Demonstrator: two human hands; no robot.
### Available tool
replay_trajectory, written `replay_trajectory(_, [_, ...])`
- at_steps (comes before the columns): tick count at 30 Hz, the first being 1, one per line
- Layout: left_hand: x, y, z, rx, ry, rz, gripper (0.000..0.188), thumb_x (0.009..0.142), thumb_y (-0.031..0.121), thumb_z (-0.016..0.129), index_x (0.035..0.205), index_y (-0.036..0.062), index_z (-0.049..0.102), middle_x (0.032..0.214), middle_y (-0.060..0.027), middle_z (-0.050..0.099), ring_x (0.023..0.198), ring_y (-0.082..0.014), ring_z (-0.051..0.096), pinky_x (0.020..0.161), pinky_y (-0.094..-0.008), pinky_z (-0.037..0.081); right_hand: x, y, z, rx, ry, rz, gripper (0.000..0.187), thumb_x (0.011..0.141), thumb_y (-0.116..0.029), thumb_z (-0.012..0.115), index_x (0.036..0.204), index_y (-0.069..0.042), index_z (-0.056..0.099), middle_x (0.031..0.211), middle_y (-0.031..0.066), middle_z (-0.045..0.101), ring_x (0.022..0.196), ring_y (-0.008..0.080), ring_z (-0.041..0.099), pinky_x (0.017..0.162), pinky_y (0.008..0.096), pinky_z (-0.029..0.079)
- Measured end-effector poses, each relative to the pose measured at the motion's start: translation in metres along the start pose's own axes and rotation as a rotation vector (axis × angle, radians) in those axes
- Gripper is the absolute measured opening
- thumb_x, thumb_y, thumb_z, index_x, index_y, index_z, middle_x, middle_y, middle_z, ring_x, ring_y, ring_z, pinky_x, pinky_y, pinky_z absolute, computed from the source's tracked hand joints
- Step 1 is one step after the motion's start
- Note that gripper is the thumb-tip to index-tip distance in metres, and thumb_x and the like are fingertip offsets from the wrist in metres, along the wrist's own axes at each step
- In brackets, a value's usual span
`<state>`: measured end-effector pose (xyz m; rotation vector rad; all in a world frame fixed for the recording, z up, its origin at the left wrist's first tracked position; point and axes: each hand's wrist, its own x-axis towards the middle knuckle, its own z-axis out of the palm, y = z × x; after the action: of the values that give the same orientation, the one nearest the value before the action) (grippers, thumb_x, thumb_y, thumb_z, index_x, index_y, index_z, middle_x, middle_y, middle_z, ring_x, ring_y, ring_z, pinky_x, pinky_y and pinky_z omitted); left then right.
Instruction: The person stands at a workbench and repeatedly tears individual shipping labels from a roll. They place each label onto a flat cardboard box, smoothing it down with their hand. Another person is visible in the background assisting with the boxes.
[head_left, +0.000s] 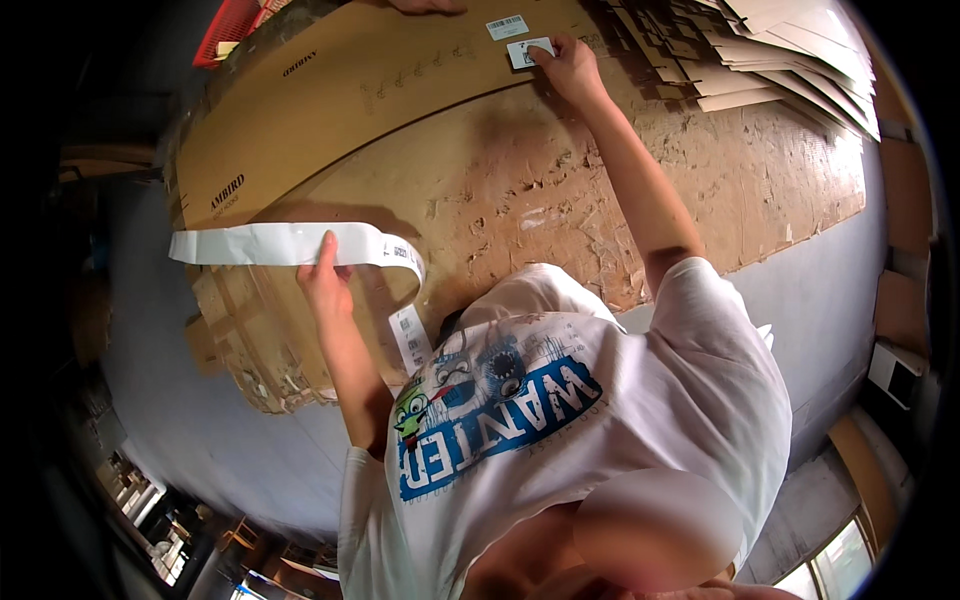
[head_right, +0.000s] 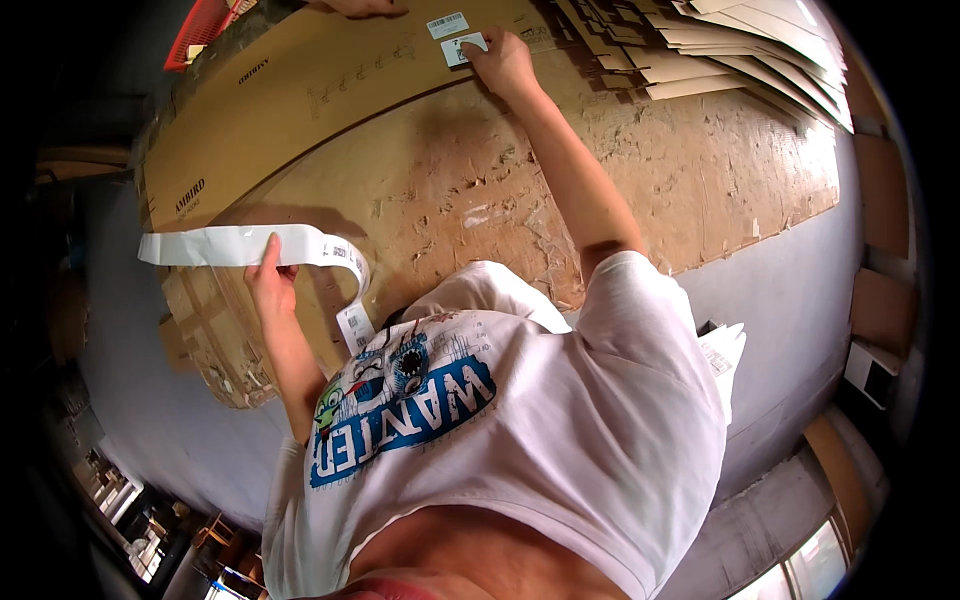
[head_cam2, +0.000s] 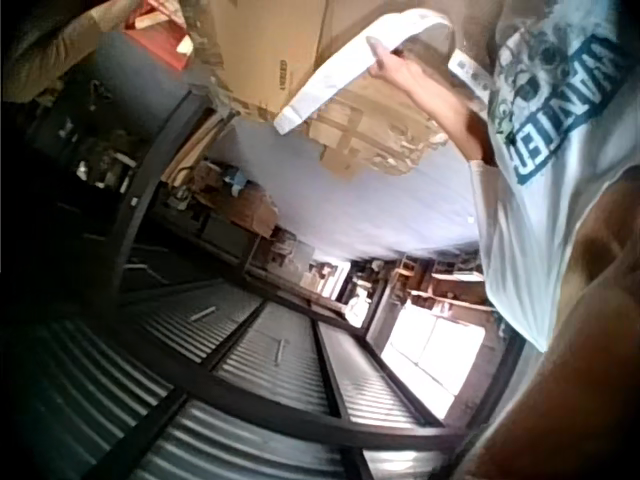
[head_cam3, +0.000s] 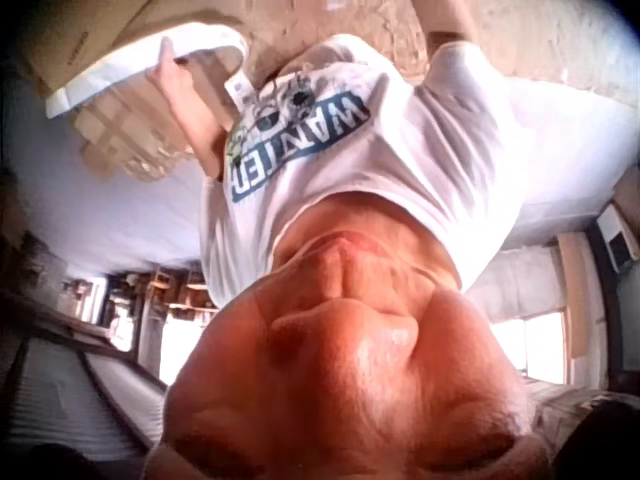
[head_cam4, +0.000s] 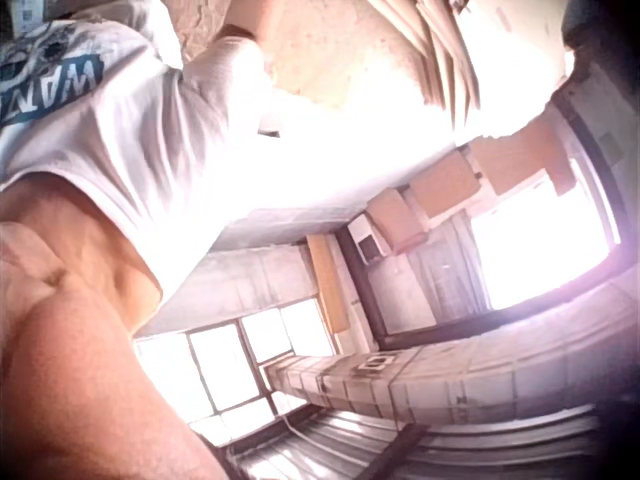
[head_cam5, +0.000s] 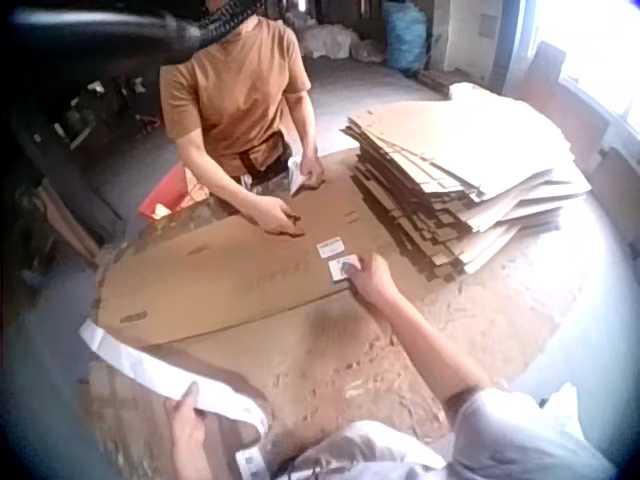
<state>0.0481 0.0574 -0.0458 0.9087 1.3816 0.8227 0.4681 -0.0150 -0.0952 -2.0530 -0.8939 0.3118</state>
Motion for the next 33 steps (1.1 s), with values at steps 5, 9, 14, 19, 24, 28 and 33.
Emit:
replay_trajectory(5, [0.002,-0.007,0.000,-0.030,-0.019,0.000,0.028,0.080,0.017,0.070,0.104,0.0058,0.059,0.096,-0.0028,0.062,0.082,-0.0133,0.059,0.056,-0.0247,0.045,0.049,0.022,0.033,-0.152,-0.127,0.038,0.038,0.077,-0.032,0.065,0.102,-0.004,0.064,0.094,0.0163,0.066,0.089,0.0320,0.062,0.079,0.0390,0.048])
replay_trajectory(9, [0.005,-0.005,0.001,-0.029,0.013,0.007,0.029,0.080,0.017,0.070,0.104,0.0050,0.059,0.094,-0.0037,0.062,0.078,-0.0139,0.059,0.052,-0.0240,0.045,0.054,0.026,0.046,-0.248,-0.192,0.134,0.041,0.077,-0.036,0.065,0.106,-0.008,0.064,0.100,0.0147,0.066,0.094,0.0298,0.062,0.083,0.0374,0.047])
replay_trajectory(14, [0.016,-0.010,-0.008,-0.086,0.010,0.003,0.031,0.079,0.014,0.070,0.106,0.0036,0.057,0.094,-0.0052,0.062,0.077,-0.0150,0.060,0.050,-0.0243,0.045,0.053,0.014,0.043,-0.340,-0.189,0.199,0.040,0.077,-0.039,0.064,0.104,-0.008,0.065,0.099,0.0140,0.066,0.093,0.0293,0.062,0.082,0.0381,0.048])
replay_trajectory(19, [0.039,-0.015,-0.024,-0.366,0.076,-0.023,0.038,0.078,0.006,0.065,0.113,-0.0025,0.053,0.104,-0.0127,0.059,0.092,-0.0256,0.060,0.071,-0.0386,0.052,0.055,0.014,0.047,-0.381,-0.133,0.194,0.039,0.077,-0.038,0.065,0.097,-0.005,0.066,0.091,0.0161,0.067,0.087,0.0304,0.064,0.078,0.0394,0.048])
replay_trajectory(24, [0.048,0.001,-0.054,-0.784,0.071,-0.093,0.034,0.084,0.010,0.050,0.111,-0.0092,0.049,0.109,-0.0180,0.056,0.103,-0.0287,0.057,0.093,-0.0472,0.045,0.064,0.024,0.060,-0.465,-0.169,0.138,0.041,0.074,-0.039,0.066,0.088,0.000,0.066,0.088,0.0238,0.064,0.086,0.0373,0.062,0.077,0.0437,0.048])
replay_trajectory(28, [0.078,0.006,-0.129,-0.971,-0.010,0.077,0.026,0.083,0.008,0.053,0.105,-0.0058,0.053,0.087,-0.0107,0.057,0.081,-0.0228,0.058,0.090,-0.0449,0.047,0.070,0.045,0.052,-0.642,-0.186,0.014,0.057,0.078,-0.051,0.061,0.095,0.003,0.061,0.089,0.0270,0.063,0.086,0.0420,0.062,0.070,0.0472,0.049])
replay_trajectory(33, [0.111,0.024,-0.224,-0.975,0.226,0.299,0.019,0.081,0.007,0.061,0.098,-0.0003,0.058,0.075,-0.0060,0.055,0.064,-0.0169,0.051,0.068,-0.0359,0.049,0.038,0.020,0.037,-0.820,-0.057,0.082,0.049,0.088,-0.053,0.040,0.112,-0.013,0.055,0.101,0.0211,0.063,0.094,0.0410,0.060,0.076,0.0515,0.048])
